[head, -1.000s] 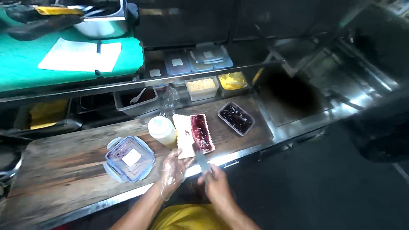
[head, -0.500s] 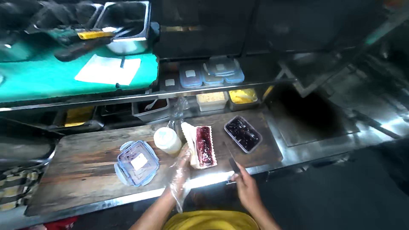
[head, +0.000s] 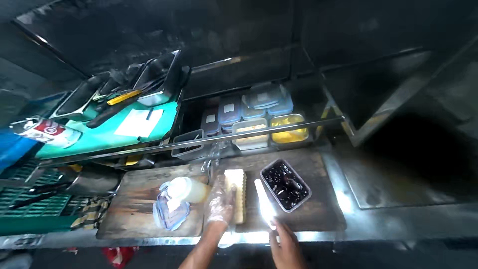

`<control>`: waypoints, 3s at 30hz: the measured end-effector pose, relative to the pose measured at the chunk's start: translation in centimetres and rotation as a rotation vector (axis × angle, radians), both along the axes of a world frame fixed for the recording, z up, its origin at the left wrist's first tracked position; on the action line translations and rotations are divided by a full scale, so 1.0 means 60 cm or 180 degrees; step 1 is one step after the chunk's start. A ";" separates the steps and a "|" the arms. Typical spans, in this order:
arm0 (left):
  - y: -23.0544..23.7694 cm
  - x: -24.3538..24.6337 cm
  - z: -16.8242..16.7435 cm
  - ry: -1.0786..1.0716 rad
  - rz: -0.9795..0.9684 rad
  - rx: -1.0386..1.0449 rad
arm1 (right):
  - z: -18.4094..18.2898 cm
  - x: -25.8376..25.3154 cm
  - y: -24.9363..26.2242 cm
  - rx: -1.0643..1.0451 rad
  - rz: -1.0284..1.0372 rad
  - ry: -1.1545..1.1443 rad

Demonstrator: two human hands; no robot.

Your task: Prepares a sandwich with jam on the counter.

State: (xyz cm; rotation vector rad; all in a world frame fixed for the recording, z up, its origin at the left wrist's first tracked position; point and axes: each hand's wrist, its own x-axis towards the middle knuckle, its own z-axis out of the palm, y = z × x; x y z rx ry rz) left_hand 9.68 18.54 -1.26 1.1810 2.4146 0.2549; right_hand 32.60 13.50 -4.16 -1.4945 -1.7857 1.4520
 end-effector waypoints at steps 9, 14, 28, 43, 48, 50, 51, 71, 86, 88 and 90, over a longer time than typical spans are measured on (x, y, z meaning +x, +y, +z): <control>-0.055 -0.070 -0.063 -0.2971 0.1518 0.1367 | -0.015 -0.217 0.162 -0.1764 -0.0521 0.0825; -0.116 -0.064 -0.003 -0.3998 0.2143 0.1808 | 0.005 -0.142 0.128 0.1070 0.1196 -0.0605; -0.068 -0.061 -0.030 -0.2914 0.1295 0.1331 | -0.083 -0.147 0.060 -0.1144 -0.0391 0.1288; -0.169 -0.071 -0.008 -0.2980 0.2697 0.1691 | -0.087 -0.191 0.087 -0.0299 -0.0477 0.0832; -0.258 -0.182 -0.009 -0.2191 0.2138 0.1920 | -0.057 -0.200 0.095 0.0801 0.0051 -0.0201; -0.291 -0.272 -0.028 -0.1351 0.1797 0.1623 | -0.043 -0.225 0.085 0.1289 0.0282 -0.0445; -0.304 -0.323 -0.037 -0.0889 0.1508 0.1358 | -0.039 -0.239 0.080 0.1417 0.0407 -0.0562; -0.335 -0.361 0.150 -0.1415 -0.1113 0.1267 | 0.085 -0.147 -0.074 0.0810 -0.0139 0.0279; 0.060 0.202 -0.052 -0.1288 0.1116 0.0864 | -0.033 0.067 0.333 0.0174 0.0332 -0.1682; 0.112 0.190 -0.061 -0.0952 0.0727 0.0885 | -0.046 0.078 0.322 0.0232 0.0326 -0.1483; 0.150 0.179 -0.081 -0.0756 0.0296 0.0587 | -0.059 0.093 0.294 0.0359 0.0247 -0.1182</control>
